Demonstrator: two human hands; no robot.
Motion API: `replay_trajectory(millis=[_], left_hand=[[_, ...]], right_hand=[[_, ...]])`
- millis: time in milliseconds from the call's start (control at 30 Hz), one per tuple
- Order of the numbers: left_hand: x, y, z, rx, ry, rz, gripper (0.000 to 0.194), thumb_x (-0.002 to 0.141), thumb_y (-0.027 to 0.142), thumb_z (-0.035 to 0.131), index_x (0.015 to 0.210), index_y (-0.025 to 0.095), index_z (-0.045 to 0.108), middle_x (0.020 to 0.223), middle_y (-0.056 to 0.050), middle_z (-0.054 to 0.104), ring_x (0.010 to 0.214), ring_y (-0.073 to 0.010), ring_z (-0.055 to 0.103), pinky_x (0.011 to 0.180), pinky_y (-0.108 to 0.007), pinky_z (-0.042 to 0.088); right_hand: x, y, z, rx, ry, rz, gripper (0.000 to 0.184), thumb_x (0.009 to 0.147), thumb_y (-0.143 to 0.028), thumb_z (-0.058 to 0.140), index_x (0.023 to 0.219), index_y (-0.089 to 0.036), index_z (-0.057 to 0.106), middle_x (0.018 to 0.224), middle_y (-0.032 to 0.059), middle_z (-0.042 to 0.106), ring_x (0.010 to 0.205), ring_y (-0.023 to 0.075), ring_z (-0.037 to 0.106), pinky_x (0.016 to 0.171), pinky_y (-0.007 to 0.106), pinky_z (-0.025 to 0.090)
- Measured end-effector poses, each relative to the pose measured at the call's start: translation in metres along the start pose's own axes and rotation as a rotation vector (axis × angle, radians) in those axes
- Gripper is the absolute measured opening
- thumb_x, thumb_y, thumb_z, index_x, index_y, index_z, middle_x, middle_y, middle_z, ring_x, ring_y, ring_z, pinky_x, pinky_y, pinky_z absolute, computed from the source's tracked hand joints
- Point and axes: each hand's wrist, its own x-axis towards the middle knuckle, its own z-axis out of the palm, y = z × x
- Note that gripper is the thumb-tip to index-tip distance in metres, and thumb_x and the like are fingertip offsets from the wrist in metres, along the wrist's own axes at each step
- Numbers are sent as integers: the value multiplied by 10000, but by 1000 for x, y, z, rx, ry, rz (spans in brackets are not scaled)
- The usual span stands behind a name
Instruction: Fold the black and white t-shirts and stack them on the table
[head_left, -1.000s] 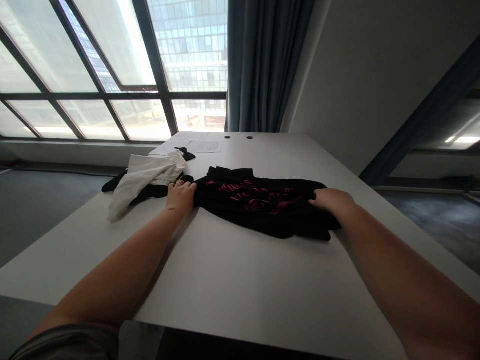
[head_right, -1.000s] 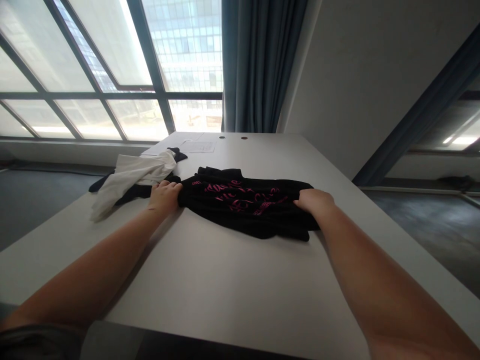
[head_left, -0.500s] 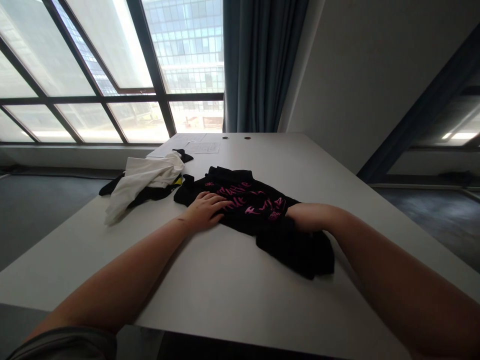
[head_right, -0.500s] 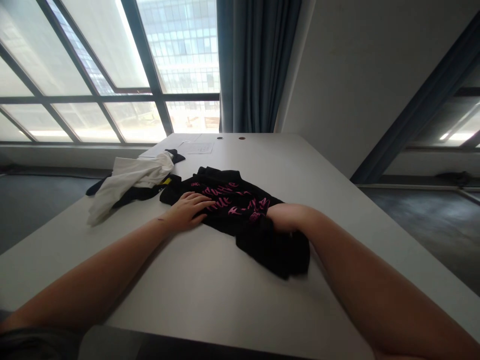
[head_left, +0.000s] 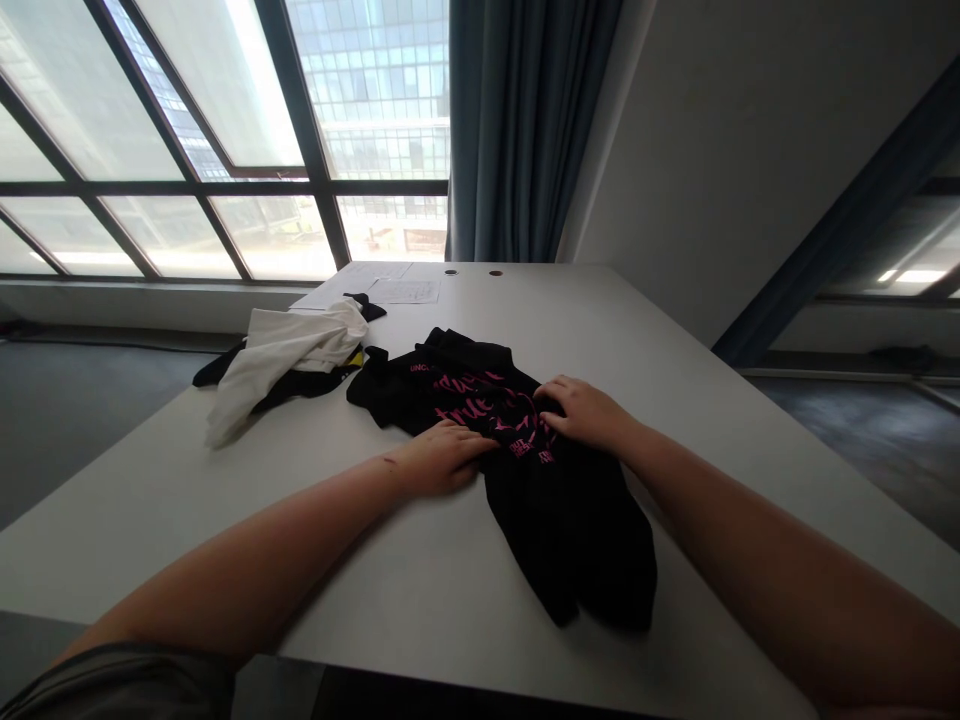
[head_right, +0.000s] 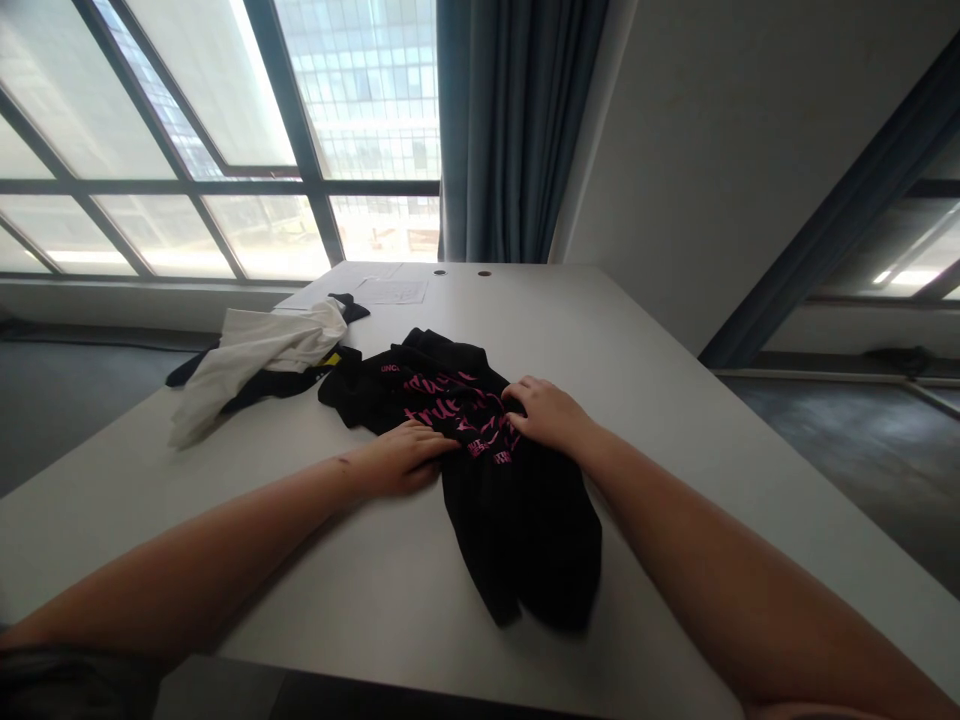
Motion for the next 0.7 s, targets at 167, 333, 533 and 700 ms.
replay_trajectory(millis=[167,333,533,700], left_hand=[[-9,-16,-23,-151,-166,-17,342,969,254,441,976,238,783,864,-52,756,842,-221,699,857,-331,532],[-20,-40,-42,153,-97,-451,552,1067,544,363,836,234,757,803,-66,744,784,-244,705,739,-344,497],[-25,-60,-41,502,11,-820,414,1015,559,509,1030,215,736,922,-118,763,913,-323,726,776,-392,514],[-25,-62,-28,544,293,-590,515,936,454,697,1396,231,634,1373,-158,650,1266,-354,600,1039,-476,475]], right_hand=[[5,7,29,-100,20,56,556,1023,-337,569,1568,-237,521,1473,155,503,1202,271,643,1059,347,483],[6,3,19,-177,-81,105,358,1037,-276,532,1360,-200,668,1309,144,609,1042,236,693,902,296,514],[-4,-17,-5,-279,-304,192,215,965,-140,549,1010,-143,759,1059,176,751,1025,307,729,815,343,514],[-14,-27,-9,-307,-310,190,242,970,-245,605,1158,-165,734,1123,179,736,1044,329,727,800,361,532]])
